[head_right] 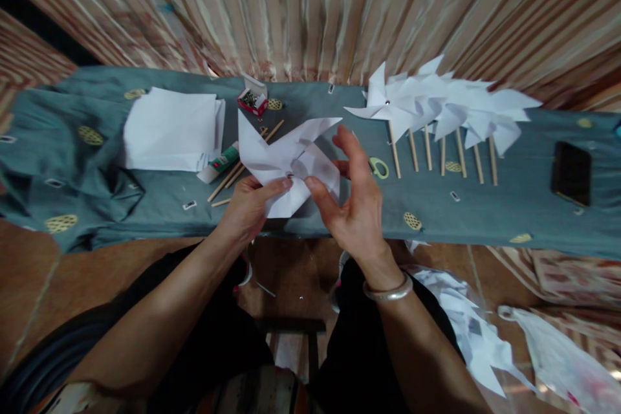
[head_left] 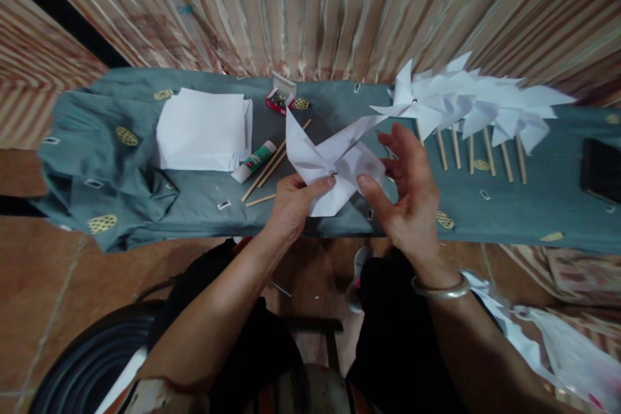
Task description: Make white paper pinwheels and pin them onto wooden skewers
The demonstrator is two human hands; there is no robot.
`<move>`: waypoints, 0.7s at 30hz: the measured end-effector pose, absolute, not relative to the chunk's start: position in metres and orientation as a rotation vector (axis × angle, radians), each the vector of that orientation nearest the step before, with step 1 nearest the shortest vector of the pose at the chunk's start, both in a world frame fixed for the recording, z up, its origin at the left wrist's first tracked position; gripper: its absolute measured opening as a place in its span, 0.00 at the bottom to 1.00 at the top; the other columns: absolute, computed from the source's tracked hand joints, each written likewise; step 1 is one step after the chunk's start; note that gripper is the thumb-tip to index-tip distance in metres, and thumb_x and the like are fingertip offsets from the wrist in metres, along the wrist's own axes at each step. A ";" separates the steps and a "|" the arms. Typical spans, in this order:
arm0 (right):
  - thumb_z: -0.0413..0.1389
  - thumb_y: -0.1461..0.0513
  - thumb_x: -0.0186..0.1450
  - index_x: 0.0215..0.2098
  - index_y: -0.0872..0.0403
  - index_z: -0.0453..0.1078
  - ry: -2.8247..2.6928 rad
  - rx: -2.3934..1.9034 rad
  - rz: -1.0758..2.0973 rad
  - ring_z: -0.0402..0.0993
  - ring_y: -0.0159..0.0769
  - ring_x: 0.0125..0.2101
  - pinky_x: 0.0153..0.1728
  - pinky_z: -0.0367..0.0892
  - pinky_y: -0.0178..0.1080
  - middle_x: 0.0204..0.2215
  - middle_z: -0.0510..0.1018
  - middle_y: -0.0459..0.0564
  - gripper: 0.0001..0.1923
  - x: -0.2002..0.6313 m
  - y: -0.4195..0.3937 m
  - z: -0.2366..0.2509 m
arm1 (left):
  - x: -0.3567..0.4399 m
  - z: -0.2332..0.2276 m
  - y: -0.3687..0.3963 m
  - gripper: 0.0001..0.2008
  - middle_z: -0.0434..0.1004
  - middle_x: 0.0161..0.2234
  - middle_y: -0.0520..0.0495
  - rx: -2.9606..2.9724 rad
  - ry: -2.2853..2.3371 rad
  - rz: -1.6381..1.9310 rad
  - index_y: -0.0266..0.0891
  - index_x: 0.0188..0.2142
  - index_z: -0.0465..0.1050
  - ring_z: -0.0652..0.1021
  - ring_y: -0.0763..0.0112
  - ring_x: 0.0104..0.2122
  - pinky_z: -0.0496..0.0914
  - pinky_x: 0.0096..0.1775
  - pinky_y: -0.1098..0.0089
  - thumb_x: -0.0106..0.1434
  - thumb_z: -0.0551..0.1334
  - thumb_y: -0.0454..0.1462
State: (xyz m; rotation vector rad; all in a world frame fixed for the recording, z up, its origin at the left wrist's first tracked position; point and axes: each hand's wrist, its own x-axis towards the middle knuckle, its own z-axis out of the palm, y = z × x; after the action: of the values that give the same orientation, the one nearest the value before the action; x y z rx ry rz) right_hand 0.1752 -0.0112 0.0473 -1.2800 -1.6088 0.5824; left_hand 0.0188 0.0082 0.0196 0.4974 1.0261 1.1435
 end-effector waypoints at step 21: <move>0.53 0.60 0.69 0.52 0.43 0.71 -1.707 -1.311 0.476 0.58 0.51 0.65 0.63 0.60 0.58 0.66 0.60 0.46 0.14 0.170 -0.025 0.058 | 0.023 0.019 0.006 0.17 0.83 0.29 0.47 0.453 0.967 1.107 0.35 0.29 0.81 0.79 0.68 0.28 0.72 0.36 0.68 0.38 0.77 0.37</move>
State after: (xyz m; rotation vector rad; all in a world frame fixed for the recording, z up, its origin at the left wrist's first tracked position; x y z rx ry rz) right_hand 0.1696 -0.0250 0.0583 -1.3111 -1.7070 0.4763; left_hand 0.0234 0.0055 0.0187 0.4526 0.9674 1.1073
